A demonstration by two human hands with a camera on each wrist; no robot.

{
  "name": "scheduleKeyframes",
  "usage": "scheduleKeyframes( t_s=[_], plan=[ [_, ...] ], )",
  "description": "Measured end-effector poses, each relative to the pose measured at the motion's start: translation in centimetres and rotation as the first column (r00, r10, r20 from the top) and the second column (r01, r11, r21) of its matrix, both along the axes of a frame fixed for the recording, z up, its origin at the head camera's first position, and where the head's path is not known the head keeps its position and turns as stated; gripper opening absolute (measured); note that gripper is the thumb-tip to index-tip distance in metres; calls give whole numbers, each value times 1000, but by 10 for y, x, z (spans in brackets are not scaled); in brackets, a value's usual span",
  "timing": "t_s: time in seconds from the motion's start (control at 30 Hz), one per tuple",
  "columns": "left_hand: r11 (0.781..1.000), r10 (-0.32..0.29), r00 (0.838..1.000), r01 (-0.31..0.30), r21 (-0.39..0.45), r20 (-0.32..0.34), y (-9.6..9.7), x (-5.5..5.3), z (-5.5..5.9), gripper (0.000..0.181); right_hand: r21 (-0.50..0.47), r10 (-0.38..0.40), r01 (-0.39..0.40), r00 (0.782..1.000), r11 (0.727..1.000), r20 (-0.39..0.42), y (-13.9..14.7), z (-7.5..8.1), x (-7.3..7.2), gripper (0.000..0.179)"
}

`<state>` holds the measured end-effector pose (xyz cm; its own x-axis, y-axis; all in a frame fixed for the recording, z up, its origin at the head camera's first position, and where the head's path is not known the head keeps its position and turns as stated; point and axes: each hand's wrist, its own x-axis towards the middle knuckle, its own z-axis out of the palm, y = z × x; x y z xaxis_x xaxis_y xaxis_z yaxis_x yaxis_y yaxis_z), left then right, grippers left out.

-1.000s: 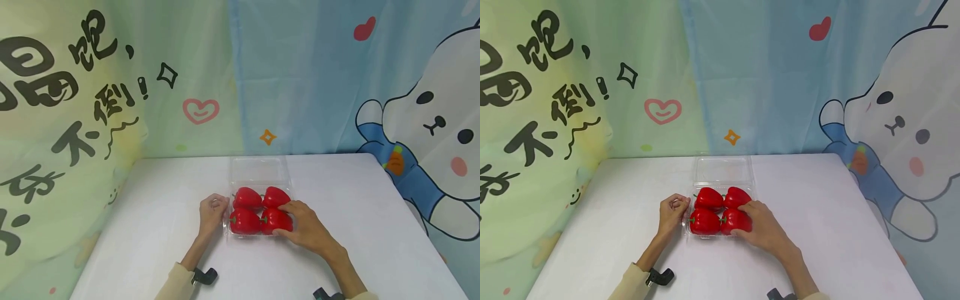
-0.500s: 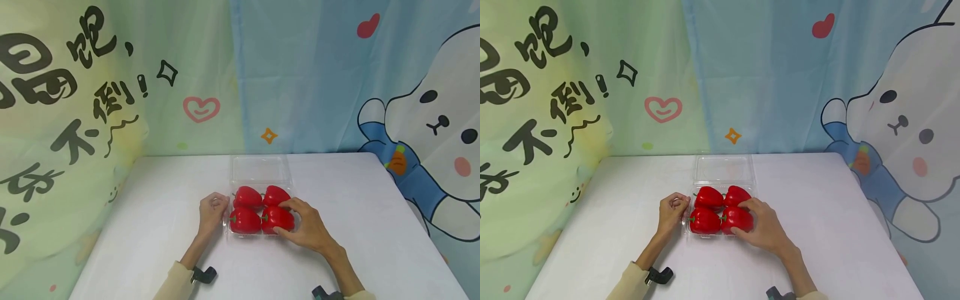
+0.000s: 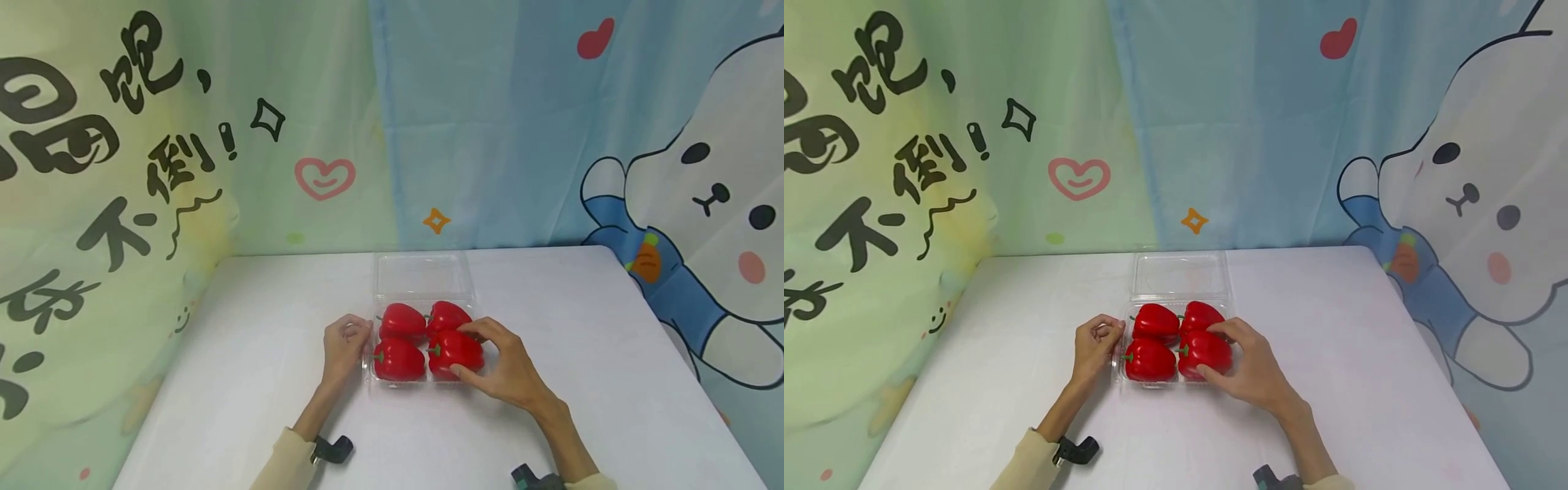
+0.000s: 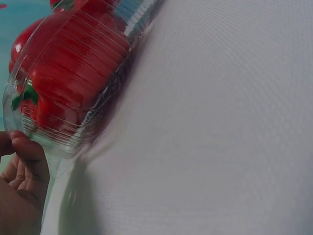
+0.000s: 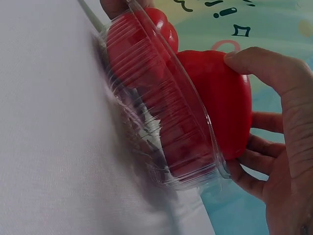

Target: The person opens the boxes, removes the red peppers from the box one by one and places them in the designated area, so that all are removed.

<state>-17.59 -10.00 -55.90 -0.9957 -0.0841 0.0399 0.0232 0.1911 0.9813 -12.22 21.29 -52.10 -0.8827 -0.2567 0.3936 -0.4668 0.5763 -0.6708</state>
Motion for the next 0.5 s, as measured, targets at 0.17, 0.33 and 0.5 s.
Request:
scheduleKeyframes(
  t_s=[0.17, 0.33, 0.5],
  plan=[
    [1000, 6, 1000, -6, -3, 11, 0, 0, -1, 14, -20, -5, 5, 1000, 1000, -17, 1, -3, -1, 68],
    [1000, 2, 1000, -2, 11, 15, 0, 0, 0, 15, -60, -31, 28, 998, 998, -56, 2, -5, -1, 68],
    [1000, -1, 1000, 1, 27, 12, 0, 0, 0, 14, -122, -64, 52, 993, 991, -94, 3, -4, -2, 66]
  ],
)
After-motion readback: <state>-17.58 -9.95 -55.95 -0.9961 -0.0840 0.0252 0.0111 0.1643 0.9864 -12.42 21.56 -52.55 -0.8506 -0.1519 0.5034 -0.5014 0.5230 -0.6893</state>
